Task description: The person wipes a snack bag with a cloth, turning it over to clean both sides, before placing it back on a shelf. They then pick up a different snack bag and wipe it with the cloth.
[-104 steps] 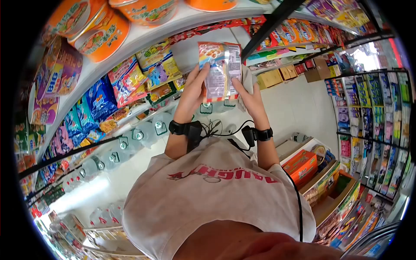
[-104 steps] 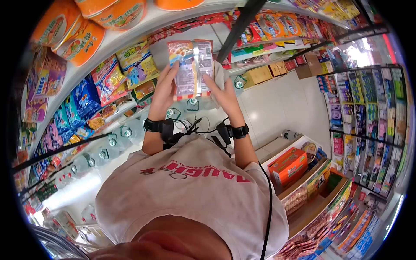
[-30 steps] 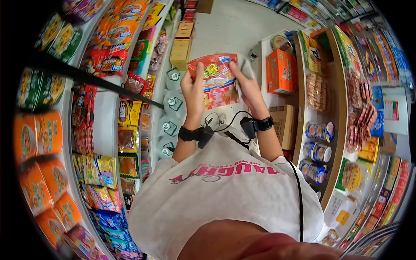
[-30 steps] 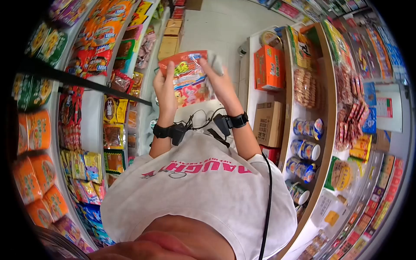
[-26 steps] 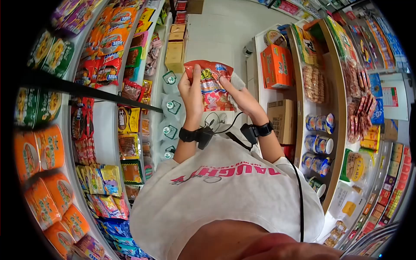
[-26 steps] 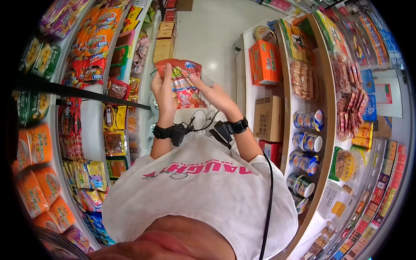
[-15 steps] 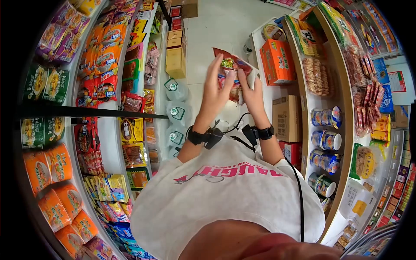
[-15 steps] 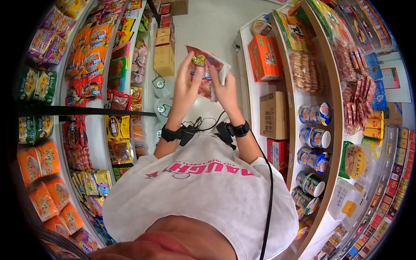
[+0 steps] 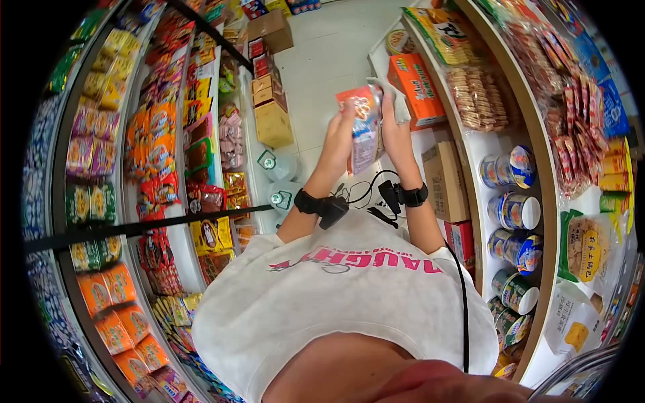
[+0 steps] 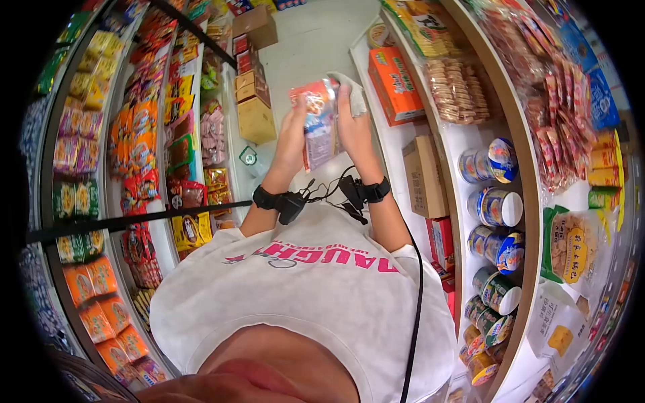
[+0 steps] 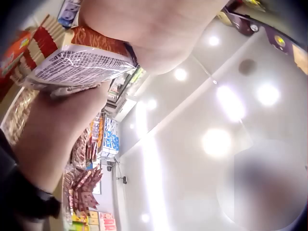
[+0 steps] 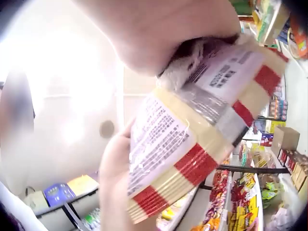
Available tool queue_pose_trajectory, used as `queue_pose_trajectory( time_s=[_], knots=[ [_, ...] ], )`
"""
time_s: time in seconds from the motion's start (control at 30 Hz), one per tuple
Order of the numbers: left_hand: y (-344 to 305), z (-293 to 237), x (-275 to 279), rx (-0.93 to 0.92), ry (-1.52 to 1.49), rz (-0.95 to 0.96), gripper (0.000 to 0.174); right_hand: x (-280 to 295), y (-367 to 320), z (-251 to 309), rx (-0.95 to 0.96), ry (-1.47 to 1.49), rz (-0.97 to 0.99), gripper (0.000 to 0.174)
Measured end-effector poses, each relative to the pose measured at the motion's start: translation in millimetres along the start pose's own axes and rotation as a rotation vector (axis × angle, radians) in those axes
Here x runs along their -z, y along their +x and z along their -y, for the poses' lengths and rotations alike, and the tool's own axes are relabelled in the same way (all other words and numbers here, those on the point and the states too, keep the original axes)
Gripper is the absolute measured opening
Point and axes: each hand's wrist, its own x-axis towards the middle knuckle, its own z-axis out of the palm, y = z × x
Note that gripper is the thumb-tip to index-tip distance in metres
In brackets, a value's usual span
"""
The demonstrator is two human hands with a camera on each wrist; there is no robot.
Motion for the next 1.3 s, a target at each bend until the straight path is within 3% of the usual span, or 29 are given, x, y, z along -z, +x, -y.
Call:
queue_pose_trajectory(
  time_s=[0.13, 0.23, 0.27, 0.4, 0.5, 0.53, 0.63, 0.73, 0.83, 0.9, 1.0, 1.07, 1.1, 1.17, 1.3],
  knots=[
    [28.9, -6.3, -34.5, -0.022, -0.188, 0.087, 0.058, 40.1, 2.0, -5.7, -0.099, 0.332, -0.032, 0.043],
    [43.9, 5.3, -52.0, 0.061, -0.251, 0.077, 0.051, 69.0, 11.6, -1.9, -0.037, 0.144, -0.075, 0.037],
    [48.4, 18.8, -48.4, 0.084, -0.180, 0.046, 0.039, 74.0, 16.7, -8.2, -0.002, 0.154, -0.118, 0.033],
    [58.6, 16.1, -66.2, 0.072, -0.105, 0.089, 0.031, 87.3, 25.9, -15.6, 0.024, 0.082, -0.243, 0.036],
    [73.9, 20.2, -56.6, 0.128, 0.024, 0.216, 0.032, 99.8, 38.9, -1.8, 0.012, 0.340, -0.316, 0.038],
    [80.9, 21.4, -53.9, 0.179, 0.084, 0.320, 0.032, 109.7, 42.0, -7.5, 0.007, 0.233, -0.228, 0.037],
    [98.4, 22.1, -60.5, 0.279, -0.018, 0.359, 0.032, 99.7, 43.9, -7.5, 0.141, 0.016, -0.486, 0.035],
    [121.0, 19.4, -62.8, 0.265, -0.120, 0.354, 0.032, 83.8, 59.7, -9.4, 0.311, -0.132, -0.675, 0.036],
    [154.9, 12.7, -52.1, 0.314, -0.353, 0.336, 0.033, 55.4, 72.7, 13.8, 0.460, -0.415, -0.499, 0.044],
    [181.3, 16.1, -32.1, 0.353, -0.427, 0.332, 0.038, 37.5, 94.1, -0.5, 0.459, -0.762, -0.267, 0.048],
    [222.4, 5.5, -2.4, 0.483, -0.629, 0.282, 0.046, -4.9, 113.0, -4.8, 0.486, -0.943, -0.081, 0.053],
    [265.4, 14.1, 49.4, 0.523, -0.738, 0.465, 0.046, -27.8, 125.3, -3.7, 0.547, -0.912, 0.100, 0.052],
    [273.1, 6.4, 56.3, 0.468, -0.670, 0.344, 0.049, -32.8, 128.2, -1.4, 0.566, -0.917, 0.169, 0.051],
    [276.0, -13.5, 51.5, 0.384, -0.590, 0.244, 0.055, -39.3, 139.2, -5.2, 0.582, -0.959, 0.201, 0.059],
    [272.4, -36.2, 36.3, 0.336, -0.597, 0.346, 0.066, -58.4, 154.1, -7.7, 0.350, -0.688, -0.090, 0.072]
  ],
)
